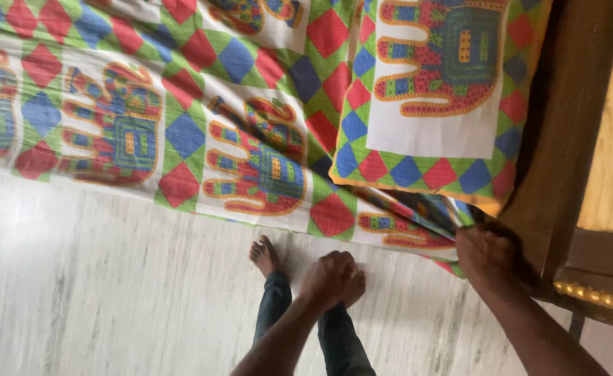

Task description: The person folds a pillowcase by laying it flat on a bed, tucking a pillow inside, and folding the excess fabric over to secure it.

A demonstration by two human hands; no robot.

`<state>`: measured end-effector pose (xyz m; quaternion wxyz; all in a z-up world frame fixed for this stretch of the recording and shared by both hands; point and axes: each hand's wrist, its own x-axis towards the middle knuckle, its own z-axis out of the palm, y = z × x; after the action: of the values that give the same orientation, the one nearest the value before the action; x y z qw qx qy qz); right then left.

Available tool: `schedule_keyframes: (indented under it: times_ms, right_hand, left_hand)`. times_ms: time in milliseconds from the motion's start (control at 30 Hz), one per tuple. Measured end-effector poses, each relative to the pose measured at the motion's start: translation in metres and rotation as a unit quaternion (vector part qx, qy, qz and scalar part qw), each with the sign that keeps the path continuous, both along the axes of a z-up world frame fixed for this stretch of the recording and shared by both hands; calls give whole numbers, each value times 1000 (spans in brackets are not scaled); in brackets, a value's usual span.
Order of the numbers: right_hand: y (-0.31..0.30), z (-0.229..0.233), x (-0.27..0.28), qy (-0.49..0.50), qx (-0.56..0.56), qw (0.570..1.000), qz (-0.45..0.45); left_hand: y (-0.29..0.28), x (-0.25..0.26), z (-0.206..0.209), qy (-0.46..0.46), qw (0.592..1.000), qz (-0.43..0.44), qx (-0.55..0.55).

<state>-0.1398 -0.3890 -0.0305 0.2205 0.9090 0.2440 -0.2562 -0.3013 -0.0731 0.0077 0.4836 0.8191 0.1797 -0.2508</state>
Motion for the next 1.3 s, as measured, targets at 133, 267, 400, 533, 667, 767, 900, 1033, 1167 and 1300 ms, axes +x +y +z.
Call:
schedule_keyframes:
  times_ms: [133,267,400,533,667,767,900,1033,1167,1300]
  right_hand:
    - [26,27,1,57,-9,997,-45]
    - [105,74,-7,73,32,995,-55]
    - [198,84,-20,4,304,951,60]
    - [287,88,-43,72,347,933,52]
    - [347,94,-60,92,420,901,54]
    - [365,84,-67,103,403,908,46]
    - [359,54,-66,136,337,931,28]
    - [345,21,-71,142,313,938,48]
    - [329,-5,-79,162,285,944,29]
    - [326,-15,-90,262,144,954,-14]
  left_hand:
    - [87,6,2,-66,986,108,108]
    - [179,1,-6,-93,937,300,150]
    - [261,-23,-21,-124,869,359,318]
    - [320,-47,-23,115,851,476,189]
    - [357,-56,-33,181,829,529,25]
    - [375,-63,-51,181,822,535,-69]
    - [386,-67,-85,147,836,520,-97]
    - [389,-84,-92,123,861,487,-78]
    - [384,-93,-74,191,859,474,-45]
    - [380,-99,-58,226,850,474,-32]
